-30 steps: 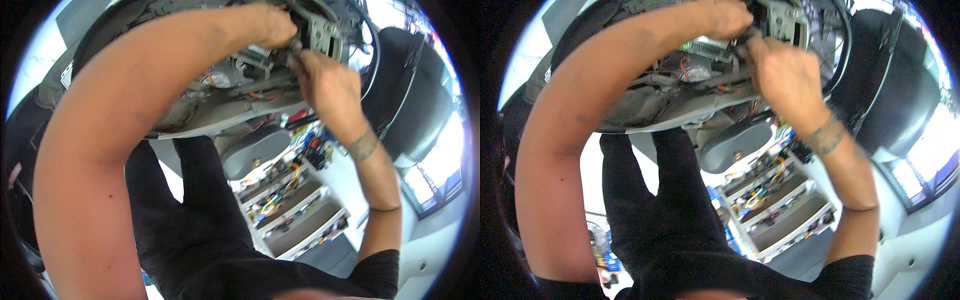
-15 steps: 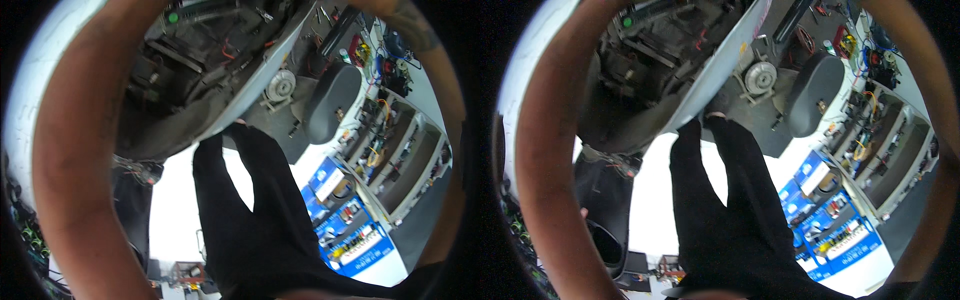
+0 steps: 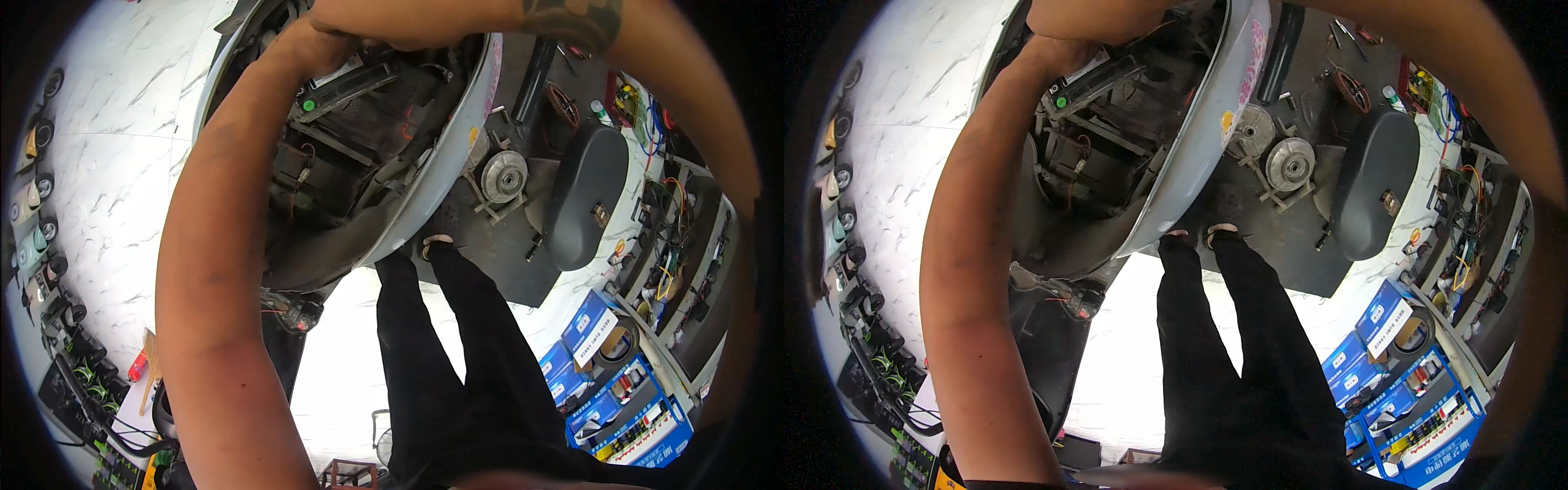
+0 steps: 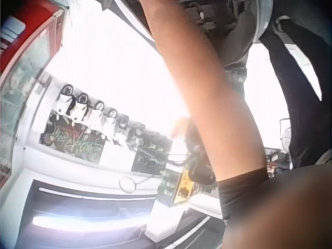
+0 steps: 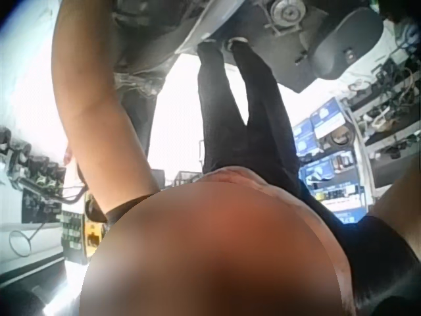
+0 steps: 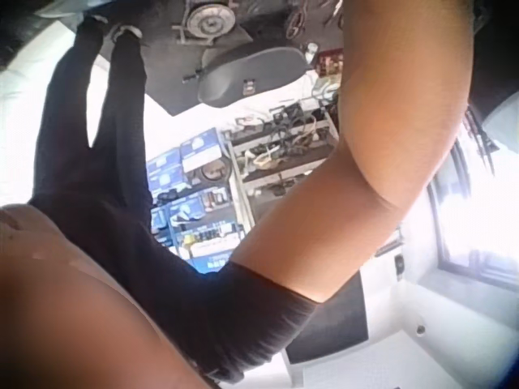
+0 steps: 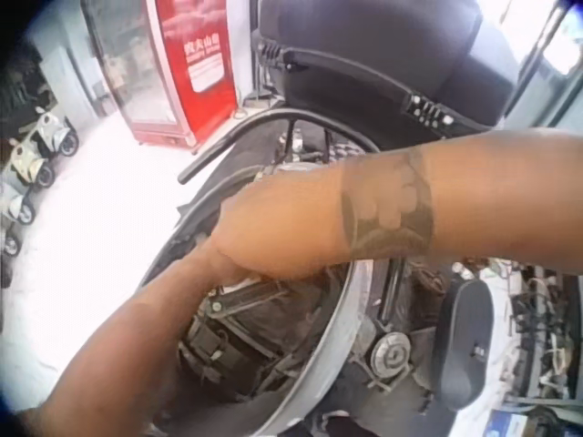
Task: The person works on the internal components of a motorcycle, using a screwdriver to tighten screws and adjust wiring. They handle the battery and other electrical parts, ensuring connections are secure.
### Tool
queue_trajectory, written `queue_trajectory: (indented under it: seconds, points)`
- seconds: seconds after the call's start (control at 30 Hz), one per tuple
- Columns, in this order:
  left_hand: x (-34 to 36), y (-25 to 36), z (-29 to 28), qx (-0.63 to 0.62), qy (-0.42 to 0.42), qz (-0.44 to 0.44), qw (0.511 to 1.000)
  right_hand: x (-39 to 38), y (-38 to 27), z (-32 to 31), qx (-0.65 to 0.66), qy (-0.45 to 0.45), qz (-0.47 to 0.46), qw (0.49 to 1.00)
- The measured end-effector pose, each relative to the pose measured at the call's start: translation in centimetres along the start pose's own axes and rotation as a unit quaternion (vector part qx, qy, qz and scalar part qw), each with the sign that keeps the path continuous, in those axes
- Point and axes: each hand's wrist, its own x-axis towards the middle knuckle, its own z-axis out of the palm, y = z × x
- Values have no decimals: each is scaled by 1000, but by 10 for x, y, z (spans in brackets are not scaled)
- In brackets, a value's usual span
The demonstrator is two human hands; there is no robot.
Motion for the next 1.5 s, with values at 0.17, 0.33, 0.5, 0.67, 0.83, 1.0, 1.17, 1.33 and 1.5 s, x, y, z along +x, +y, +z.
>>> queue_trajectory:
  seconds: [0.17,0.33,0.5,0.67,0.83,1.0,1.17,1.33,1.5]
  points:
    - [-2,-2,1,-2,1,-4,1000,-4,-4,-1,17,21,-15,1000]
    - [-8,1,-4,-6,3,-5,1000,7,-8,12,-16,120,-61,991]
    - [-14,-7,4,-10,-1,-4,1000,10,-2,28,-50,189,-115,974]
    - [-6,-28,18,-2,4,15,1000,6,-5,44,56,267,-90,958]
    - [-8,-35,46,-13,-28,22,999,5,-26,44,72,233,87,966]
    - [-12,-40,49,22,-34,34,999,15,-28,65,24,242,34,969]
    - [-17,-27,25,-41,-24,-33,998,17,-26,75,-8,308,9,951]
    - [-16,-16,20,26,-59,-6,998,24,-20,63,31,287,41,957]
    - [-9,-22,32,-1,-77,-22,997,29,-22,63,-66,195,-45,977]
